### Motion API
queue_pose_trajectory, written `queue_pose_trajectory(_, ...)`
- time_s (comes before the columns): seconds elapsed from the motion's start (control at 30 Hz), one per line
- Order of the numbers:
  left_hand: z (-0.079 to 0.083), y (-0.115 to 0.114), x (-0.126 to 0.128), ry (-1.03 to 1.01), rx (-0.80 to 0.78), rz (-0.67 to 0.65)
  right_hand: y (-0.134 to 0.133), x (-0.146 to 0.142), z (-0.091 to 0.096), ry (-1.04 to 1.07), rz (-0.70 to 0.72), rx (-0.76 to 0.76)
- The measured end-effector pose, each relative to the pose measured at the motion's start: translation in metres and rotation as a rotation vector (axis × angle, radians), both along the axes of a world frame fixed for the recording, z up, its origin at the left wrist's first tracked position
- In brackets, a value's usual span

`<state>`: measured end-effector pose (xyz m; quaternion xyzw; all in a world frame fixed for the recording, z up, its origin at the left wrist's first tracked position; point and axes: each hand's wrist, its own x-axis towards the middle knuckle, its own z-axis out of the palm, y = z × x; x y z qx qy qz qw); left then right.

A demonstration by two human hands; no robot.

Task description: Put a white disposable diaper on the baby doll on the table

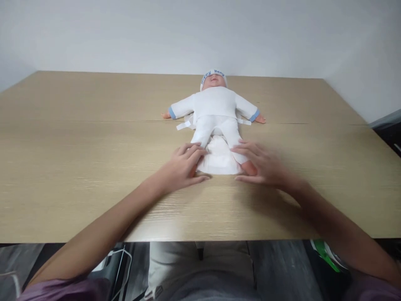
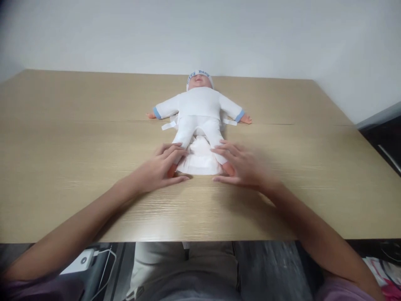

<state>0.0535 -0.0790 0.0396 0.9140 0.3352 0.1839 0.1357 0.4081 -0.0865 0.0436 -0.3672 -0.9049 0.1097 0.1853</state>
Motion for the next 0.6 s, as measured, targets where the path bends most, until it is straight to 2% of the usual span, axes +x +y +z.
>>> queue_pose_trajectory(0.1, -0.007, -0.009, 0.015, 0.037, 0.084, 0.111, -0.013, -0.016, -0.01, -0.065, -0.08, 0.095)
queue_pose_trajectory(0.17, -0.007, -0.008, 0.02, 0.027, 0.088, 0.145, -0.013, -0.022, -0.016, -0.075, -0.123, 0.126)
queue_pose_trajectory(0.3, 0.011, 0.012, 0.019, -0.13, 0.019, 0.206, 0.009, -0.023, -0.013, 0.037, -0.146, 0.135)
queue_pose_trajectory(0.4, 0.03, 0.045, 0.017, -0.243, 0.008, 0.266, 0.043, -0.025, 0.0, 0.27, -0.166, 0.116)
queue_pose_trajectory(0.5, 0.04, 0.089, 0.019, -0.3, -0.002, 0.296, 0.089, -0.033, 0.011, 0.468, -0.253, 0.09)
queue_pose_trajectory(0.53, 0.041, 0.106, 0.021, -0.334, -0.029, 0.308, 0.106, -0.037, 0.013, 0.524, -0.296, 0.05)
queue_pose_trajectory(0.6, 0.038, 0.14, 0.026, -0.427, -0.137, 0.325, 0.14, -0.046, 0.015, 0.647, -0.363, -0.138)
